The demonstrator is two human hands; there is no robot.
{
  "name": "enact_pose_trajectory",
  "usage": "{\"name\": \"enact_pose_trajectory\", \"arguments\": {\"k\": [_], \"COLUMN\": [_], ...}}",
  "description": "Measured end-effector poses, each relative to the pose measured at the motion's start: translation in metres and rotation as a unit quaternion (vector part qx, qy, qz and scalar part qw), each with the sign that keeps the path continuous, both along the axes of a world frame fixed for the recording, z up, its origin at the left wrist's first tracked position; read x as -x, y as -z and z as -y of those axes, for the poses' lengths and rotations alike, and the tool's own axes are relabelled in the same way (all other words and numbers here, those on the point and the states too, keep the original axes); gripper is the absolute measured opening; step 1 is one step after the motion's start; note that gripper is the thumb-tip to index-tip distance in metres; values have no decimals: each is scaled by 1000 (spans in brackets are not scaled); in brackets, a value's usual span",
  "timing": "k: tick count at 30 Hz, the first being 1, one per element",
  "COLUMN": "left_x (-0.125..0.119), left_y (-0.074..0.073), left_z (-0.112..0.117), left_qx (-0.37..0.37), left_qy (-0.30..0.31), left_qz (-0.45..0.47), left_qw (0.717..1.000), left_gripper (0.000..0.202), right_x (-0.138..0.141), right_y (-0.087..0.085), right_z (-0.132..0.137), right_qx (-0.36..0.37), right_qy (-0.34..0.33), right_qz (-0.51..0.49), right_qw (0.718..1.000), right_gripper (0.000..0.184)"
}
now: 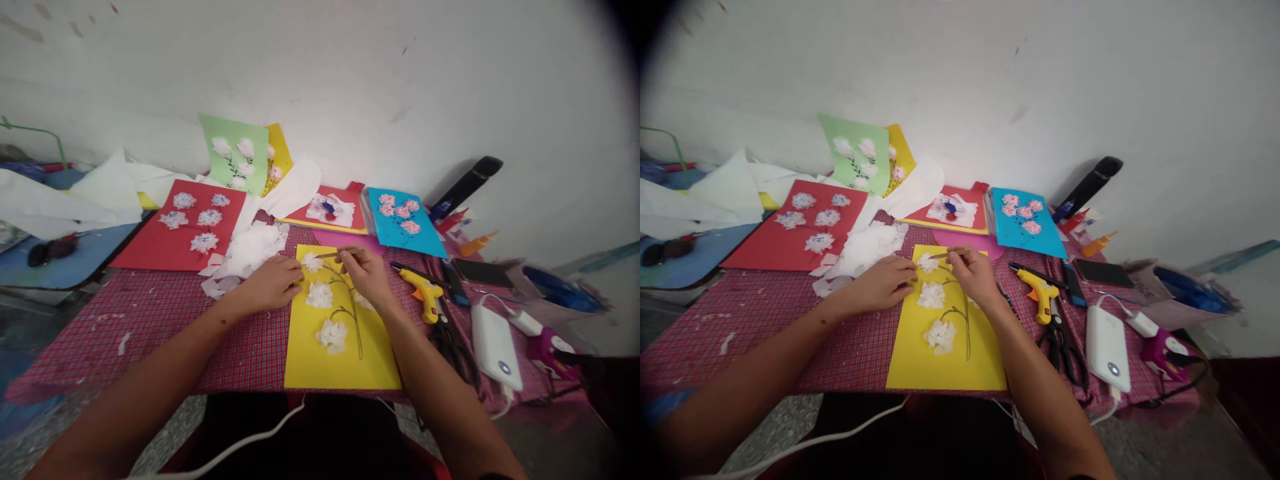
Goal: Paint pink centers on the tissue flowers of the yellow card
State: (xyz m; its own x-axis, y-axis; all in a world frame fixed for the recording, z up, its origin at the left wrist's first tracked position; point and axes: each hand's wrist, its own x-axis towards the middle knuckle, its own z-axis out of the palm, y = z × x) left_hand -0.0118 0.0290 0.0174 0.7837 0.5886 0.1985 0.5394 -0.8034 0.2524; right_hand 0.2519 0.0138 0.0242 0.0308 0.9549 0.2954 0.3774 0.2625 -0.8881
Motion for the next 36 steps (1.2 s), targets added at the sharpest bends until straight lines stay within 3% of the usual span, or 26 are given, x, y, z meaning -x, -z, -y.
{"name": "enact_pose_trajectory", "arguments": {"k": [4,10,17,36], "left_x": [0,1,1,-1], "left_y": [3,6,5,1], "left_z": [-1,-2,-2,-1], "left_qx": [-4,-12,-6,3], "left_qy": [2,4,4,0], "left_qz": [1,2,-4,-14], "left_qw": [1000,1000,1000,1000], "left_gripper": [20,21,22,20], "right_x": [0,0,3,1], "right_y": [1,-5,-3,-1], "right_z": [1,1,3,2], "right_qx": [-3,11,7,14], "right_qy": [-16,14,-14,10], "right_qz": [15,-11,-17,-19], "right_qw": [1000,1000,1000,1000], "right_gripper": [33,34,33,35]}}
